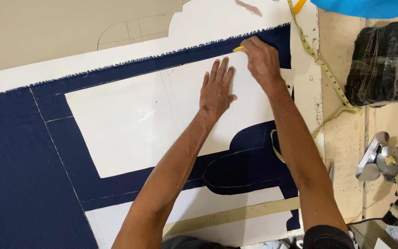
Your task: The person places a white paper pattern on a large piece of dark blue fabric and uses a yellow chalk marker to trace the pattern's outline. They then remove the pattern and use a long wooden ruler to draw additional straight lines on the fabric.
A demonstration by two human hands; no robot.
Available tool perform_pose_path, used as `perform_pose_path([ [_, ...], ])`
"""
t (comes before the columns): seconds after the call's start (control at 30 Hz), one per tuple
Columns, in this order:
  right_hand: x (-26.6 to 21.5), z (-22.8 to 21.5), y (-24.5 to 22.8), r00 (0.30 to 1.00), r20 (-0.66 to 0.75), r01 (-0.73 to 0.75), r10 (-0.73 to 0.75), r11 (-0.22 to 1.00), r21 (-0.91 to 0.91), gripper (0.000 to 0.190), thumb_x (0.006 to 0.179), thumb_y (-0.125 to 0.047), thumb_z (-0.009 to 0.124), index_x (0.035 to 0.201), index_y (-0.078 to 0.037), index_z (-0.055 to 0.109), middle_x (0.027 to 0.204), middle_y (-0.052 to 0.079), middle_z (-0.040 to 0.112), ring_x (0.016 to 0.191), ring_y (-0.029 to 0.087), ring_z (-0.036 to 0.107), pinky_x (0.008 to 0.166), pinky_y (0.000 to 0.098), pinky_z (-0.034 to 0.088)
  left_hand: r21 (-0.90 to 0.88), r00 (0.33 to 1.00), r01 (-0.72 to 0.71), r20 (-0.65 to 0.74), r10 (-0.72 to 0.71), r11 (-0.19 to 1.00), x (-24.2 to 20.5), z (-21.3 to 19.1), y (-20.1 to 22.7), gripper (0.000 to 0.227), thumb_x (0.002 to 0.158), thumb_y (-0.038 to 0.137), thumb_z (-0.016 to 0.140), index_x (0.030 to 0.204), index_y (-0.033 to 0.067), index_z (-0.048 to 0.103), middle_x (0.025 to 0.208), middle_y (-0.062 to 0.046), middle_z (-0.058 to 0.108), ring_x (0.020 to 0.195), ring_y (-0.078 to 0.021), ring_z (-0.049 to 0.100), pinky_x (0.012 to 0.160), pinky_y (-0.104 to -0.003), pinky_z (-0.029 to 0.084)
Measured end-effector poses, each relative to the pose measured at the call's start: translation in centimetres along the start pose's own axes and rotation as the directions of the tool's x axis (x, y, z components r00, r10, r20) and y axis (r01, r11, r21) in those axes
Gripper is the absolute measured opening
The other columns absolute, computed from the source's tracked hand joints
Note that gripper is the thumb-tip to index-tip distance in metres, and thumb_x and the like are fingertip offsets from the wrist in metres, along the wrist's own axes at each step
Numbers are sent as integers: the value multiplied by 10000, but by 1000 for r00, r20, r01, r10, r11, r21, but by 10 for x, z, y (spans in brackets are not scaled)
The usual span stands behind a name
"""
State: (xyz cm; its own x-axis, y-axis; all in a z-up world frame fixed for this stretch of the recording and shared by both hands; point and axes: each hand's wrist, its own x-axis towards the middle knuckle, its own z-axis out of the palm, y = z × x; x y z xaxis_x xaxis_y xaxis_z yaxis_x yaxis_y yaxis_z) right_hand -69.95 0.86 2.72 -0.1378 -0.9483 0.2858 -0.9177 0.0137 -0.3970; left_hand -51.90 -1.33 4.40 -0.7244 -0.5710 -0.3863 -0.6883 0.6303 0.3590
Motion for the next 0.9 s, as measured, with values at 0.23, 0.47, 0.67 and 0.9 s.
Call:
perform_pose_path([
  [0.23, -11, -17, 23, 998, -47, -27, 31, 997, 73, 72, 991, 68, 678, 1030, 15, 650, 981, 147, 668, 804, 351, 683, 655, 408, 550, -16, 1000, 7, 19, -7, 1000, 0, -2, 0, 919, 808, 439, 810, 1536, 138, 337, 1672, -97, 103, 1545, -302, 109, 1237, -517, 256],
  [0.47, -12, -26, 31, 982, -43, -176, 183, 975, 135, 76, 1006, 104, 595, 1054, 54, 628, 992, 175, 660, 794, 322, 680, 651, 398, 553, 15, 1000, -10, 12, 10, 1000, 1, 0, -1, 931, 822, 459, 788, 1555, 132, 315, 1681, -103, 69, 1551, -309, 96, 1237, -516, 238],
  [0.67, -77, -56, 0, 865, -162, -314, 475, 765, 562, 142, 1143, -64, 523, 1229, 45, 555, 1109, 161, 722, 964, 194, 757, 836, 299, 610, 131, 998, -68, -10, 70, 989, -16, 8, -11, 934, 879, 529, 701, 1578, 76, 277, 1687, -133, 45, 1554, -311, 63, 1250, -549, 176],
  [0.9, -214, -82, -79, 665, -78, -536, 743, 547, 643, 353, 1077, -111, 539, 1397, 36, 534, 1111, 145, 729, 976, 162, 737, 848, 271, 587, 167, 997, -79, 11, 78, 983, -70, 27, -41, 972, 911, 578, 615, 1597, 20, 213, 1705, -135, 24, 1565, -305, 29, 1255, -548, 134],
])
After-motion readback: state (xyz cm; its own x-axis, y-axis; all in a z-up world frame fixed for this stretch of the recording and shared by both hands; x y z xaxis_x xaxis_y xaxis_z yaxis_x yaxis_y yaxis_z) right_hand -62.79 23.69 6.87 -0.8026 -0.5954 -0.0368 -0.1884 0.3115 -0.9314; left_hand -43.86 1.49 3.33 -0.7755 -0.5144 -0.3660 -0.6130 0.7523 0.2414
